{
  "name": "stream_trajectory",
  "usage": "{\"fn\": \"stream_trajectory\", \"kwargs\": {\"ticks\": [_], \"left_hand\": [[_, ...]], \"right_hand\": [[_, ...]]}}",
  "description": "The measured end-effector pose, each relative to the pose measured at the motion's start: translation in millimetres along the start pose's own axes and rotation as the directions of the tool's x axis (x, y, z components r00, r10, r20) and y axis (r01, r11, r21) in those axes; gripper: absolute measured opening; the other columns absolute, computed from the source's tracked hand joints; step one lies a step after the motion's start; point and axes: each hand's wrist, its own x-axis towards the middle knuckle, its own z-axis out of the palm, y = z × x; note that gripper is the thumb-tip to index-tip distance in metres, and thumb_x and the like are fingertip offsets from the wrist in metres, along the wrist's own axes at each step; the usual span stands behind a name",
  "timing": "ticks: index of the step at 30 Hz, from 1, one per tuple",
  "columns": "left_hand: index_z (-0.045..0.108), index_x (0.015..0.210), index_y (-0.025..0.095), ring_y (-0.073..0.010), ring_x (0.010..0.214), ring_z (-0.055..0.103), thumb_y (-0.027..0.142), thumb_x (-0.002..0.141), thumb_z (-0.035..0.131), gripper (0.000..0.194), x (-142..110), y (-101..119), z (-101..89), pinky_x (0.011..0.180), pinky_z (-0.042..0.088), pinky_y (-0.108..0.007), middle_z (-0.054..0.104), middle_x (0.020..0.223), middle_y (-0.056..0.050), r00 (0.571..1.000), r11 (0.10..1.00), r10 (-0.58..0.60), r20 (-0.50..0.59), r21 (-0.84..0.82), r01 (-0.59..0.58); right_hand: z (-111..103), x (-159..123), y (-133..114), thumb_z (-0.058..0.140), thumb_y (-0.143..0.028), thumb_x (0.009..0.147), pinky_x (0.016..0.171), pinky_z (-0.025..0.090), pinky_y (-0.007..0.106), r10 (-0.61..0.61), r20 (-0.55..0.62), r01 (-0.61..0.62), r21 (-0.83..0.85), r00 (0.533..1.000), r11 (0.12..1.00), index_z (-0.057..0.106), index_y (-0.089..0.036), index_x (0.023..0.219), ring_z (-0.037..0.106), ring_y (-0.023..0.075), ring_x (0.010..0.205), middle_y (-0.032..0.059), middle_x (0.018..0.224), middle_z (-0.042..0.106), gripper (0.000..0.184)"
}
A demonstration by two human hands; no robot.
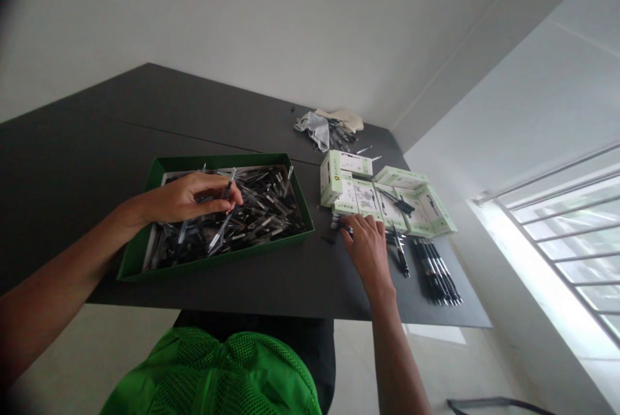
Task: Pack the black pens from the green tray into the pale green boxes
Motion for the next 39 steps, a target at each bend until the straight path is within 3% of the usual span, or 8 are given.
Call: {"fn": "stream_trajectory", "kwargs": {"ticks": [7, 12, 15, 18, 24, 39], "left_hand": [[0.073, 0.112, 0.018, -0.0159, 0.088, 0.073, 0.041, 0.106, 0.062, 0.026, -1, -1, -0.4, 0.080, 0.057, -0.022, 0.078, 0.103, -0.005, 1.000, 1.000, -0.014, 0.011, 0.000, 0.014], [0.074, 0.115, 0.017, -0.0165, 0.090, 0.072, 0.044, 0.108, 0.058, 0.032, 1, -3, 0.6, 0.084, 0.055, -0.023, 0.078, 0.105, -0.006, 0.999, 1.000, 0.011, 0.030, 0.015, -0.011], [0.073, 0.121, 0.018, -0.0150, 0.089, 0.070, 0.041, 0.110, 0.055, 0.032, 1, -3, 0.1, 0.085, 0.053, -0.022, 0.077, 0.104, -0.006, 0.999, 0.998, 0.043, 0.029, 0.036, -0.044], [0.074, 0.121, 0.017, -0.0144, 0.089, 0.070, 0.039, 0.111, 0.054, 0.031, 1, -1, -1.0, 0.084, 0.052, -0.021, 0.076, 0.103, -0.006, 0.998, 0.997, 0.060, 0.032, 0.045, -0.062], [0.075, 0.124, 0.015, -0.0185, 0.099, 0.074, 0.041, 0.110, 0.055, 0.036, 2, -1, -0.4, 0.090, 0.054, -0.024, 0.078, 0.108, -0.010, 0.996, 0.996, 0.081, 0.040, 0.019, -0.082], [0.075, 0.122, 0.016, -0.0186, 0.099, 0.076, 0.036, 0.110, 0.057, 0.030, 2, -1, 0.0, 0.088, 0.055, -0.024, 0.079, 0.109, -0.010, 0.992, 0.993, 0.112, 0.051, 0.015, -0.113]], "right_hand": [[-5, 1, -3, 0.061, -0.028, 0.100, 0.094, 0.041, 0.046, 0.023, -0.103, -0.015, 0.076, 0.994, 0.997, 0.074, -0.023, 0.108, 0.061, 0.0314, 0.107, 0.0091, 0.111, 0.077, 0.016], [-52, 26, -25, 0.065, -0.035, 0.099, 0.093, 0.047, 0.044, 0.144, -0.289, -0.046, 0.322, 0.946, 0.945, 0.072, -0.025, 0.107, 0.065, 0.0264, 0.091, 0.0057, 0.095, 0.077, 0.014], [-83, 50, -52, 0.067, -0.037, 0.100, 0.087, 0.049, 0.043, 0.081, -0.305, 0.066, 0.443, 0.949, 0.894, 0.076, -0.027, 0.107, 0.062, 0.0238, 0.083, 0.0043, 0.092, 0.076, 0.016], [-100, 73, -81, 0.073, -0.033, 0.097, 0.084, 0.050, 0.041, -0.026, -0.310, 0.195, 0.528, 0.950, 0.827, 0.078, -0.027, 0.103, 0.063, 0.0229, 0.085, 0.0026, 0.094, 0.078, 0.010], [-107, 100, -109, 0.079, -0.028, 0.094, 0.093, 0.048, 0.042, -0.204, -0.333, 0.365, 0.544, 0.921, 0.756, 0.080, -0.027, 0.099, 0.066, 0.0228, 0.091, 0.0006, 0.096, 0.080, 0.005], [-110, 111, -111, 0.080, -0.031, 0.094, 0.091, 0.047, 0.041, -0.246, -0.299, 0.382, 0.595, 0.922, 0.708, 0.081, -0.029, 0.100, 0.065, 0.0218, 0.089, -0.0014, 0.095, 0.080, 0.006]]}}
